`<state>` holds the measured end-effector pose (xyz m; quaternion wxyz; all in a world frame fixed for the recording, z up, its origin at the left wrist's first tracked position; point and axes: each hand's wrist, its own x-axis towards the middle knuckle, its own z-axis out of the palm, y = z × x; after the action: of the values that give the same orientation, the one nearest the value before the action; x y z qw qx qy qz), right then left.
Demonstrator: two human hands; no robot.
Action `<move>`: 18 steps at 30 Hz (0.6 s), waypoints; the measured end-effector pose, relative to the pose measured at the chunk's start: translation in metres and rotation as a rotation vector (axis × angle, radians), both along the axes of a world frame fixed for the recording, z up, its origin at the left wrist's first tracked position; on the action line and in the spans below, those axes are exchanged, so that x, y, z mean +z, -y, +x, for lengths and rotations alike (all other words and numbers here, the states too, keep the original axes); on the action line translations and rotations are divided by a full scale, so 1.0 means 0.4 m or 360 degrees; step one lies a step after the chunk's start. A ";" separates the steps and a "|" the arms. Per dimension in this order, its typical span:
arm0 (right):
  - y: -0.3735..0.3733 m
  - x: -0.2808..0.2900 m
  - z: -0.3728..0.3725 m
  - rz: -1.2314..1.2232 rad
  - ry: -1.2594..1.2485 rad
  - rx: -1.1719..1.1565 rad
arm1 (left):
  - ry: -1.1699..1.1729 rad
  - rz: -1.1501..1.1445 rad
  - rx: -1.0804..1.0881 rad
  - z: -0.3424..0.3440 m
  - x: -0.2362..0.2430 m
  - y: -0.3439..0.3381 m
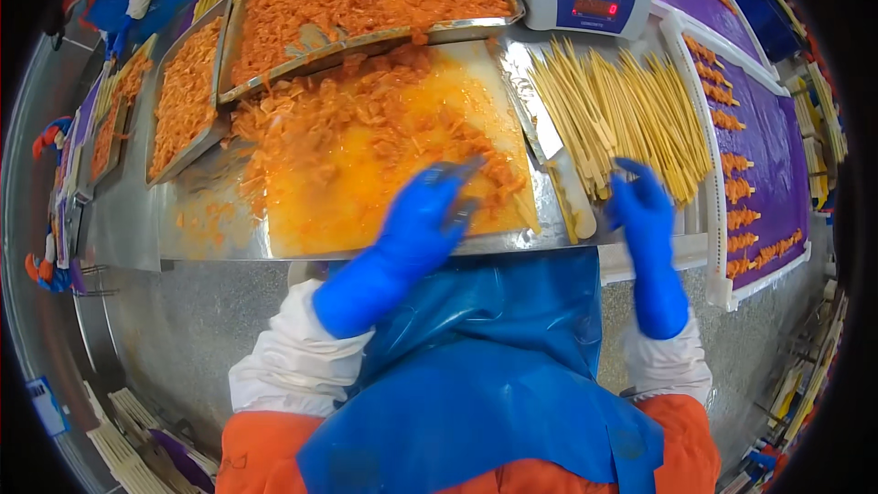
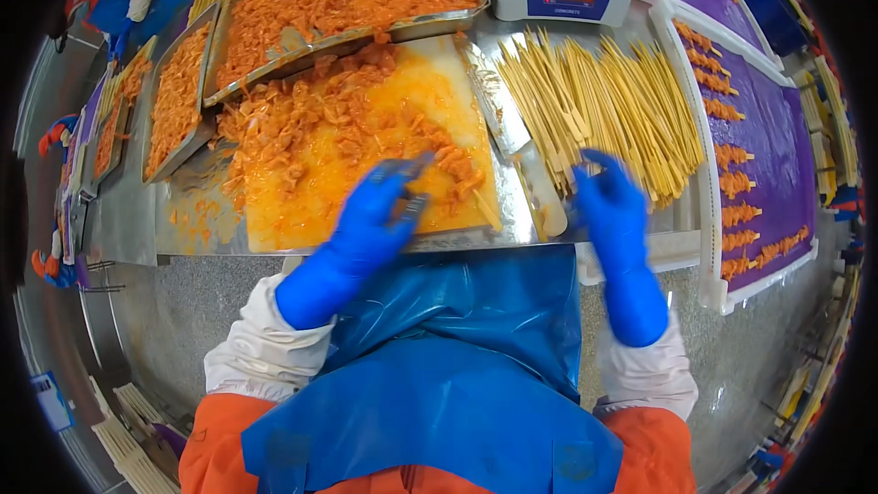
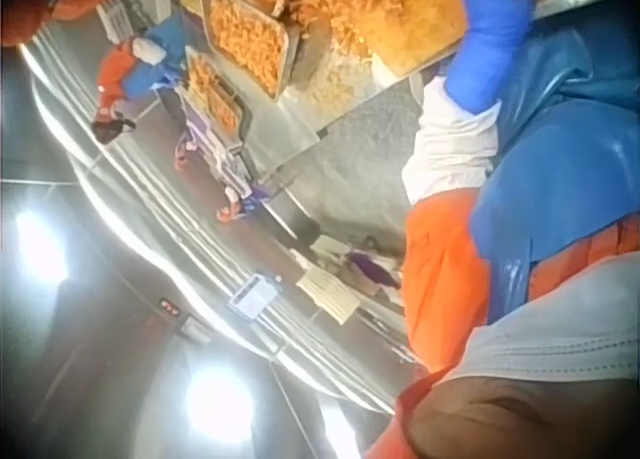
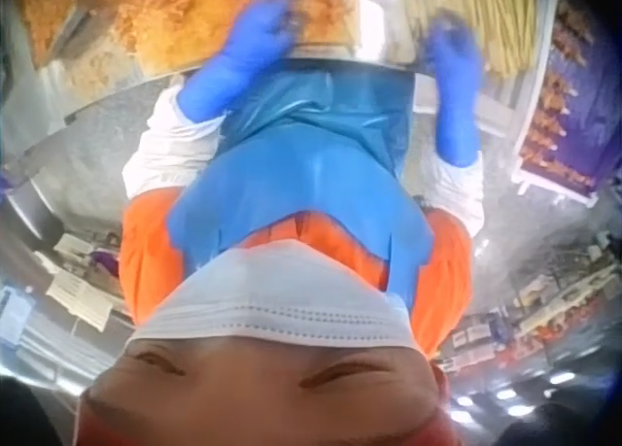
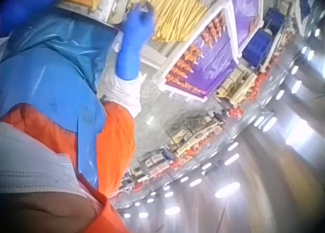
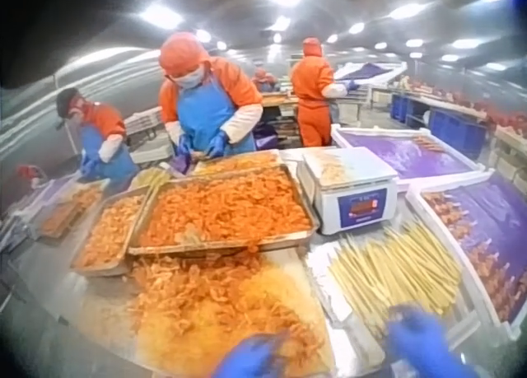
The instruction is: Manually skewering marinated pieces of meat onto wooden sticks in an industrial food production setting.
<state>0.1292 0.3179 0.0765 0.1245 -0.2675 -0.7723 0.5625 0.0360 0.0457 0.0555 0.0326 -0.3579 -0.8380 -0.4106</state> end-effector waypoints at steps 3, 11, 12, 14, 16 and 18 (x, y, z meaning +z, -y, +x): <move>-0.125 0.000 -0.036 0.0725 0.0102 -0.0025 | -0.0192 -0.0038 0.0428 -0.060 -0.004 0.189; -0.157 -0.035 -0.076 0.1438 0.0427 0.0163 | 0.0129 -0.0501 0.0690 -0.059 -0.045 0.381; -0.145 -0.025 -0.076 0.1441 0.0424 0.0166 | 0.0129 -0.0498 0.0693 -0.055 -0.036 0.382; -0.114 0.004 -0.068 0.1448 0.0377 0.0294 | 0.0290 -0.0650 0.0534 -0.049 -0.007 0.379; -0.116 -0.006 -0.085 0.1496 0.0497 0.0284 | 0.0226 -0.0606 0.0531 -0.045 -0.005 0.360; -0.137 -0.027 -0.109 0.1519 0.0538 0.0300 | 0.0151 -0.0559 0.0538 -0.052 -0.011 0.347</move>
<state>0.0856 0.3725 0.0658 0.0549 -0.1973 -0.9732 0.1050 0.0153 -0.0929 0.0512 -0.0014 -0.1932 -0.9451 -0.2636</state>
